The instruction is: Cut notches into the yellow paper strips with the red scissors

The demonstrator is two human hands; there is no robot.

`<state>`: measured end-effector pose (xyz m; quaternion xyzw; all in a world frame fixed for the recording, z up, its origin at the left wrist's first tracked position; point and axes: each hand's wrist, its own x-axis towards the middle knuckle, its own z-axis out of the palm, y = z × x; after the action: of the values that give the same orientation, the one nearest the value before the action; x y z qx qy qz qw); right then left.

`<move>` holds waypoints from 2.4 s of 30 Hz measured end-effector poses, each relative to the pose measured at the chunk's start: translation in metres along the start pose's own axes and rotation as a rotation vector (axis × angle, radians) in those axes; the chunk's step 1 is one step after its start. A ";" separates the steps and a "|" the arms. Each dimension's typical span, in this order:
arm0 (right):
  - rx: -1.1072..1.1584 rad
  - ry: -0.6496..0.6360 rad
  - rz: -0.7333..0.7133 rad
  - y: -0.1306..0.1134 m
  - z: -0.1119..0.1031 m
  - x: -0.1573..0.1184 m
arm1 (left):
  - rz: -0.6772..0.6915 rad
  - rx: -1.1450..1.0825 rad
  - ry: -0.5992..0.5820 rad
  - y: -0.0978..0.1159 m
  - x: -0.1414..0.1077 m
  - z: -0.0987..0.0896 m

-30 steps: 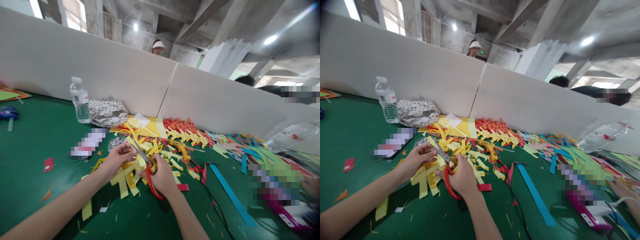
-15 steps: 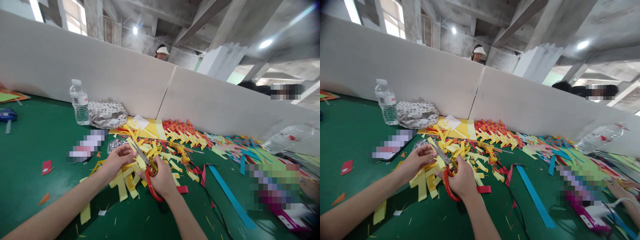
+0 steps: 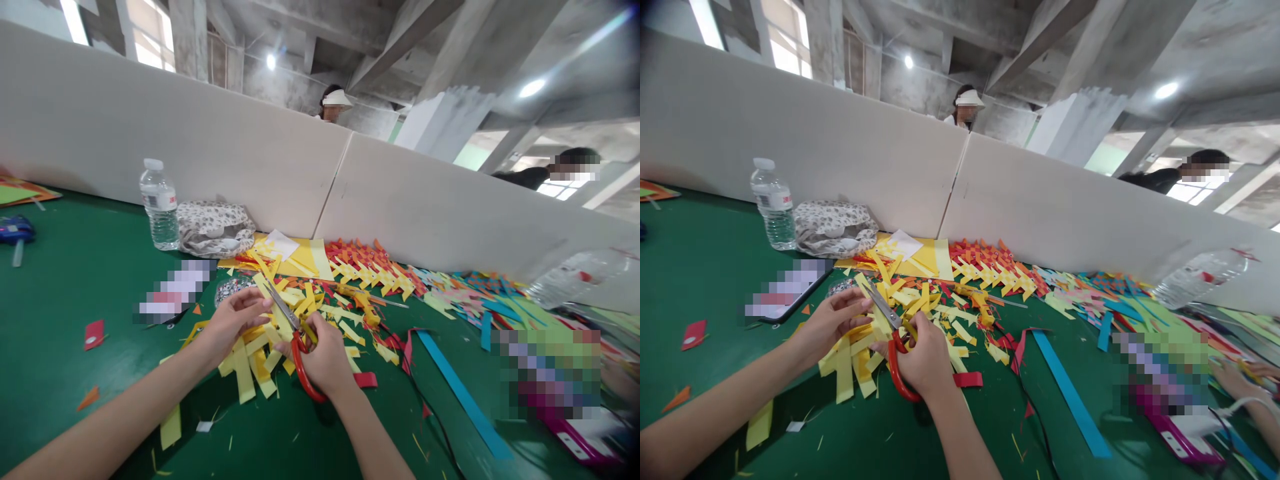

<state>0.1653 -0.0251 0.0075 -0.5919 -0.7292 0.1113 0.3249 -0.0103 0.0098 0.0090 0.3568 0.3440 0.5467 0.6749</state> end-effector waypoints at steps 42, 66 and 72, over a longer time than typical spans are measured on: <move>-0.108 -0.017 0.007 0.000 0.003 -0.002 | 0.052 0.099 0.028 -0.002 0.001 0.000; 0.203 0.061 0.068 0.000 0.004 0.001 | 0.006 0.081 0.021 -0.008 -0.003 0.004; 0.838 -0.050 0.308 -0.004 0.005 0.008 | 0.010 0.179 0.043 -0.012 -0.003 0.004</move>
<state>0.1582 -0.0175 0.0084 -0.5079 -0.5323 0.4584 0.4986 -0.0008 0.0049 0.0007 0.4056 0.4044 0.5246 0.6299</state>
